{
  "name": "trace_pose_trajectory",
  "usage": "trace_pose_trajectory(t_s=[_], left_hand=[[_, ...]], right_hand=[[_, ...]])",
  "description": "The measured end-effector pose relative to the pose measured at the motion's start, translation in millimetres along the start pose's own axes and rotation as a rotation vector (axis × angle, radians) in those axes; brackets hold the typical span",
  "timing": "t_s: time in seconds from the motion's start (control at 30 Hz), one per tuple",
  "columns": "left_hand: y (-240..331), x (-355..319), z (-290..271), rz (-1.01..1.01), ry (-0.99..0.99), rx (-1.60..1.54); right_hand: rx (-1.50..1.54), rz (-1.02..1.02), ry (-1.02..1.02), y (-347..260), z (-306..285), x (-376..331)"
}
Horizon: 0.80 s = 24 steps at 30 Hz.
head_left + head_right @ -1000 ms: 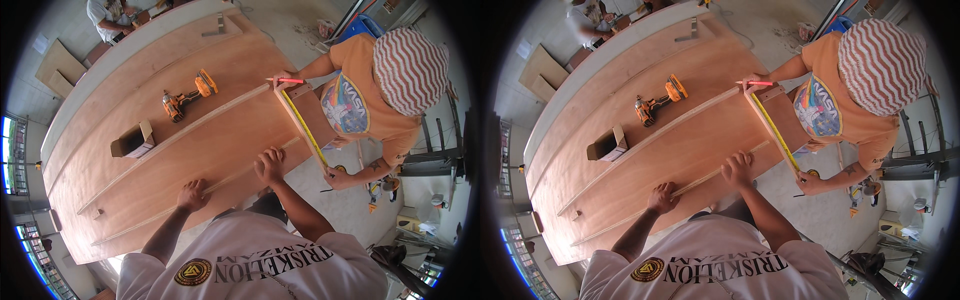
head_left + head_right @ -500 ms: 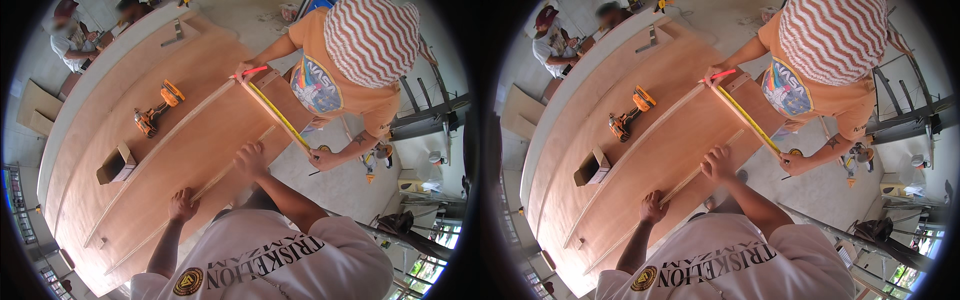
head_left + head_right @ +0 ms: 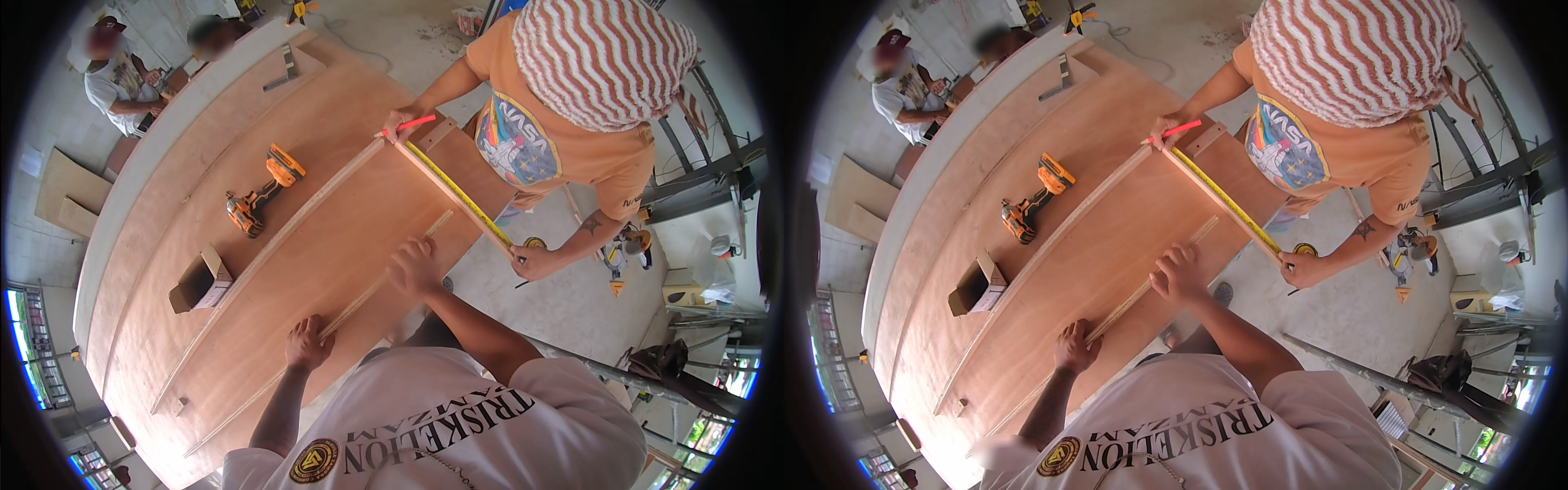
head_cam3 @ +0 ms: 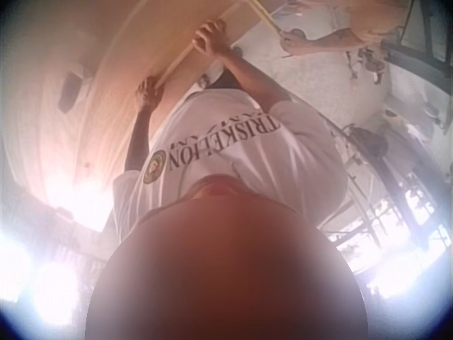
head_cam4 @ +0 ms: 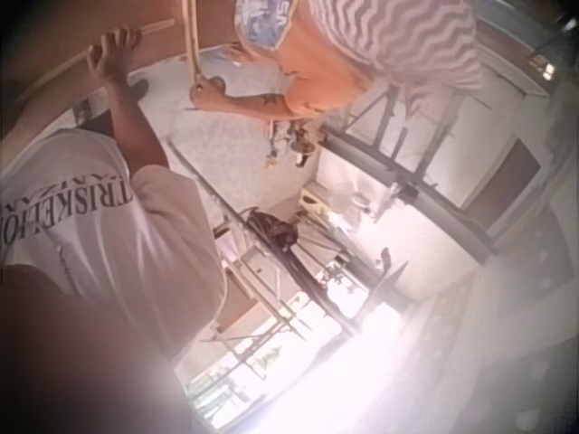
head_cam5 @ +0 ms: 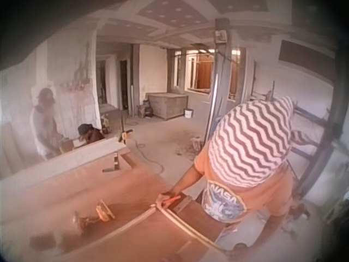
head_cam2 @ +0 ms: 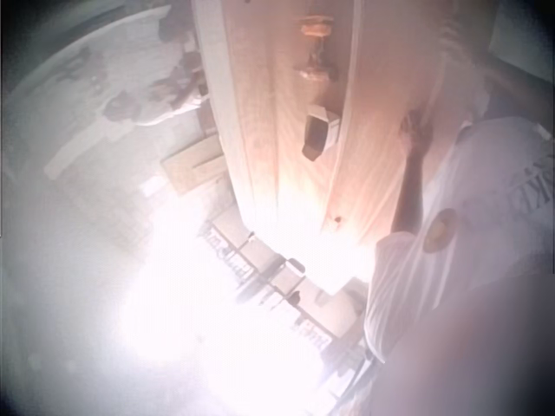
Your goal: The person assembles a large wooden panel structure by positioning thin wooden strips and securing them with a cordless drill. Another person measures and marks the panel while the person aligns and fastens the strips.
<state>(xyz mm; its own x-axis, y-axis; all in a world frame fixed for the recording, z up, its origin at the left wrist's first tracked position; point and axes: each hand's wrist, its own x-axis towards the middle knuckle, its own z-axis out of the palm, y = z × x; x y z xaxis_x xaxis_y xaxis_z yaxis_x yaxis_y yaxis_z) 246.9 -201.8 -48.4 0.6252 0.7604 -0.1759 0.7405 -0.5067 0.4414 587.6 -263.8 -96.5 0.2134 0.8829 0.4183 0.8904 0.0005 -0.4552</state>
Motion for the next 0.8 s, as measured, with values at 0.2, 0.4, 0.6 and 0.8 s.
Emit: trace_pose_trajectory(t_s=[0.2, 0.4, 0.6, 0.8], left_hand=[[-7.2, -2.0, 6.7, 0.006, -0.007, 0.003], [-3.6, -0.5, 4.9, 0.001, -0.005, 0.0], [-0.2, -1.0, 2.2, -0.004, -0.009, -0.011], [3.2, 0.0, -1.1, -0.008, 0.007, -0.019]], right_hand=[[0.011, 0.001, -0.012, 0.7, 0.7, -0.8], [0.021, 0.002, -0.02, 1.5, 0.4, -0.8], [0.012, 0.012, -0.036, 2.9, 0.4, -2.4], [0.012, 0.018, -0.028, 4.2, 1.7, -2.0]])
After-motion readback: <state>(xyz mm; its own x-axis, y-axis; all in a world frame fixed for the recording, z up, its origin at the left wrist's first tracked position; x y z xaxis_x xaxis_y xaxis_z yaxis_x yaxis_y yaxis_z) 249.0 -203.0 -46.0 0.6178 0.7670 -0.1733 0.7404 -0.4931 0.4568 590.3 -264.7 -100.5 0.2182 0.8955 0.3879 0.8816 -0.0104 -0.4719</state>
